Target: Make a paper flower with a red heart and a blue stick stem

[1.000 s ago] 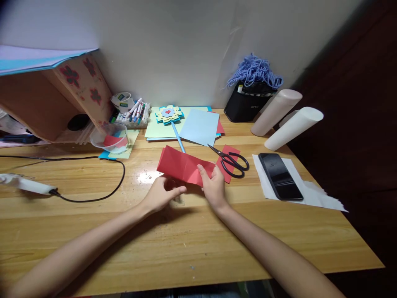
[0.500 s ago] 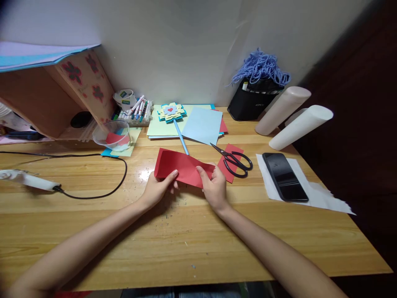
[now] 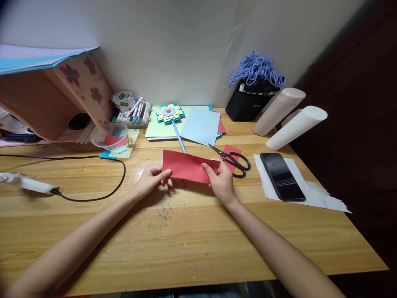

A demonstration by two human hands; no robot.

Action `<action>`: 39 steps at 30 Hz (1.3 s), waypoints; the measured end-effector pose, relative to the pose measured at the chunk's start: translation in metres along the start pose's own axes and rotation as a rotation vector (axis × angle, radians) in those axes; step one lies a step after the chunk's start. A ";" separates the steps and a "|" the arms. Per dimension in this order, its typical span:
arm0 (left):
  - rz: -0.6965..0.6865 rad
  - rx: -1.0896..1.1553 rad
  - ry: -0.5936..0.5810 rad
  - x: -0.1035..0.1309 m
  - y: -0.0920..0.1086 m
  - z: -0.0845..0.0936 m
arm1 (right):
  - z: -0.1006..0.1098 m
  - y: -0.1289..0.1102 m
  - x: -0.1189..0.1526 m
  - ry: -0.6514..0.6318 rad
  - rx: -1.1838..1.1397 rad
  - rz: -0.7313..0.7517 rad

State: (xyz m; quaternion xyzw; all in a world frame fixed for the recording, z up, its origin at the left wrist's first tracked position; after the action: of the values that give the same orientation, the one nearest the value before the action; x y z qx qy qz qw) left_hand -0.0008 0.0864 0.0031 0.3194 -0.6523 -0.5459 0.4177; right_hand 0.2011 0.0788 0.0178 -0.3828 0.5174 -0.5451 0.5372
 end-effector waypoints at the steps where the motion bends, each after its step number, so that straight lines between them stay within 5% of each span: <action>1: 0.022 0.002 -0.038 0.001 -0.001 -0.003 | 0.000 -0.002 -0.001 -0.031 0.027 0.036; 5: 0.077 0.008 -0.040 0.005 -0.004 -0.010 | -0.004 -0.015 0.005 -0.101 0.125 0.222; 12: -0.079 -0.056 0.129 0.007 0.007 -0.006 | -0.005 -0.020 0.014 -0.110 0.263 0.318; 16: -0.105 -0.051 0.171 0.007 0.006 -0.001 | -0.012 -0.014 0.008 -0.198 0.190 0.207; 20: -0.092 0.029 0.219 0.007 0.003 0.000 | -0.011 -0.007 0.006 -0.104 0.007 -0.003; 28: -0.038 0.038 0.059 0.008 -0.007 -0.023 | -0.027 -0.003 0.017 -0.165 -0.112 -0.153; 34: -0.138 -0.190 0.236 0.008 0.003 -0.003 | -0.024 -0.006 0.015 -0.164 -0.010 -0.129; 39: -0.135 -0.222 0.241 0.002 0.008 0.014 | -0.019 -0.005 0.010 -0.163 0.036 -0.130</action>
State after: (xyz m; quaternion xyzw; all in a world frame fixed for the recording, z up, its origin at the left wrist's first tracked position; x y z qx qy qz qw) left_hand -0.0138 0.0920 0.0106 0.3774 -0.5103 -0.5991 0.4880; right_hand 0.1802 0.0718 0.0184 -0.4489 0.4364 -0.5549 0.5478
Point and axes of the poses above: each hand's wrist, its own x-axis away from the middle knuckle, its own z-axis out of the back of the hand, y = z × x, the point moved 7 cm from there along -x, towards the middle knuckle, and after that the axes turned 4 degrees about -y, right-handed, at the moved point
